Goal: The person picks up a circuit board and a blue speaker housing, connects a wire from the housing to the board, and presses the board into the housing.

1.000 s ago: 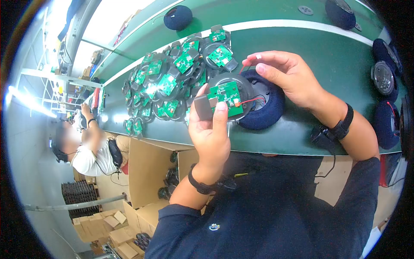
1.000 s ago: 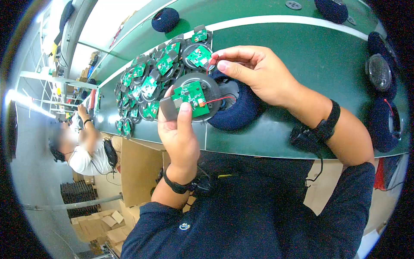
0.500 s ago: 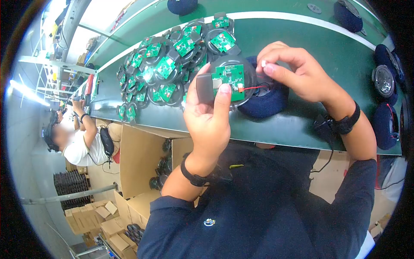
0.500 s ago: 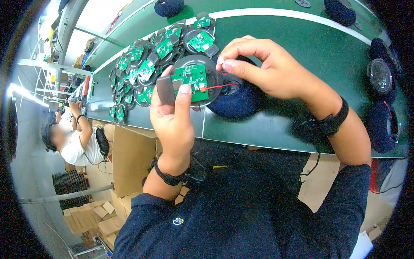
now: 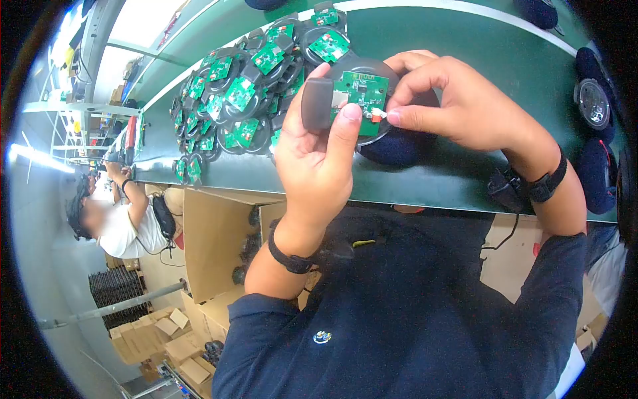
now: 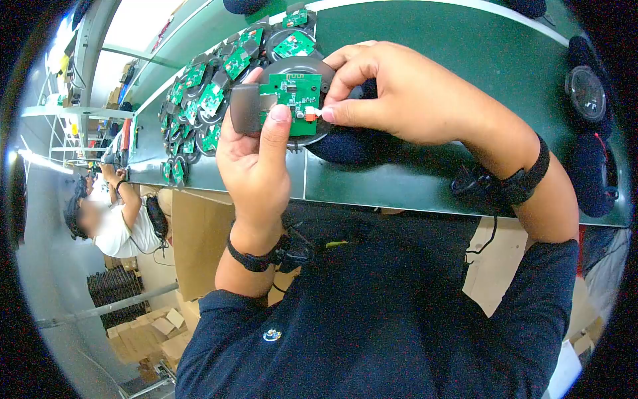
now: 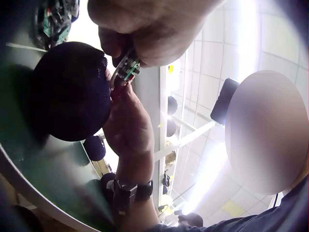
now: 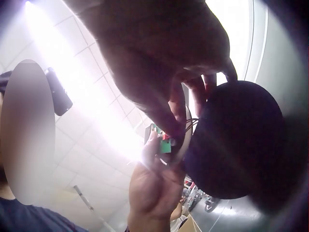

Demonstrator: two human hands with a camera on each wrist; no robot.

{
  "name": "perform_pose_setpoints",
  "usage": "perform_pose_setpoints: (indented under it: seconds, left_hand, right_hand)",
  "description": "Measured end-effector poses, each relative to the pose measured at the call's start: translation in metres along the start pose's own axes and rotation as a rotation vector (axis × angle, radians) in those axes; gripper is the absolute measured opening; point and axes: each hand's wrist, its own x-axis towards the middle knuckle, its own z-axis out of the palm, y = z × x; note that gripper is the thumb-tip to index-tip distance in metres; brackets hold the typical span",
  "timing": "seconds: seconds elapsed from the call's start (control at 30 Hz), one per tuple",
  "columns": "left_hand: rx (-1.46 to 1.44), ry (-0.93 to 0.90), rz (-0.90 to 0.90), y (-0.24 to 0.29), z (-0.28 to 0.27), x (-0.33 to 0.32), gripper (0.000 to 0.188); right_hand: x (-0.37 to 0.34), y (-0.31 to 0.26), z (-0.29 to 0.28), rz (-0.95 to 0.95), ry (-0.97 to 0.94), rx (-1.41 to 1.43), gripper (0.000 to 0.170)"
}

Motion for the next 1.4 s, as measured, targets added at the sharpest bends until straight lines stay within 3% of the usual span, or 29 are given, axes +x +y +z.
perform_pose_setpoints:
  seconds: [0.17,0.27,0.5,0.6,0.67,0.77,1.07,1.4]
  left_hand:
    - [0.081,0.005,0.017,-0.001,-0.001,0.003,0.051]
    - [0.049,0.004,-0.004,0.000,0.000,0.003,0.050]
    - [0.080,0.037,-0.004,-0.007,-0.001,0.004,0.051]
    - [0.111,0.040,0.018,-0.009,0.000,0.003,0.050]
    - [0.105,0.035,0.019,-0.009,0.001,0.004,0.050]
    - [0.116,0.028,0.053,-0.010,0.002,0.004,0.049]
    - [0.018,0.053,-0.003,-0.012,0.000,0.005,0.052]
    - [0.023,0.057,-0.013,-0.013,0.002,0.005,0.052]
  right_hand:
    - [0.001,0.004,0.003,0.034,0.034,0.198,0.018]
    - [0.000,0.009,0.010,-0.028,0.141,0.082,0.020]
    - [-0.001,0.010,0.016,-0.008,0.198,0.089,0.022]
    - [0.000,0.008,0.012,-0.012,0.158,0.116,0.022]
    - [0.000,-0.001,0.007,0.095,0.061,0.270,0.018]
    - [0.002,-0.004,0.002,0.113,0.036,0.183,0.019]
    - [-0.004,0.000,0.014,0.074,0.195,0.146,0.018]
    - [-0.004,0.002,0.013,0.065,0.183,0.204,0.019]
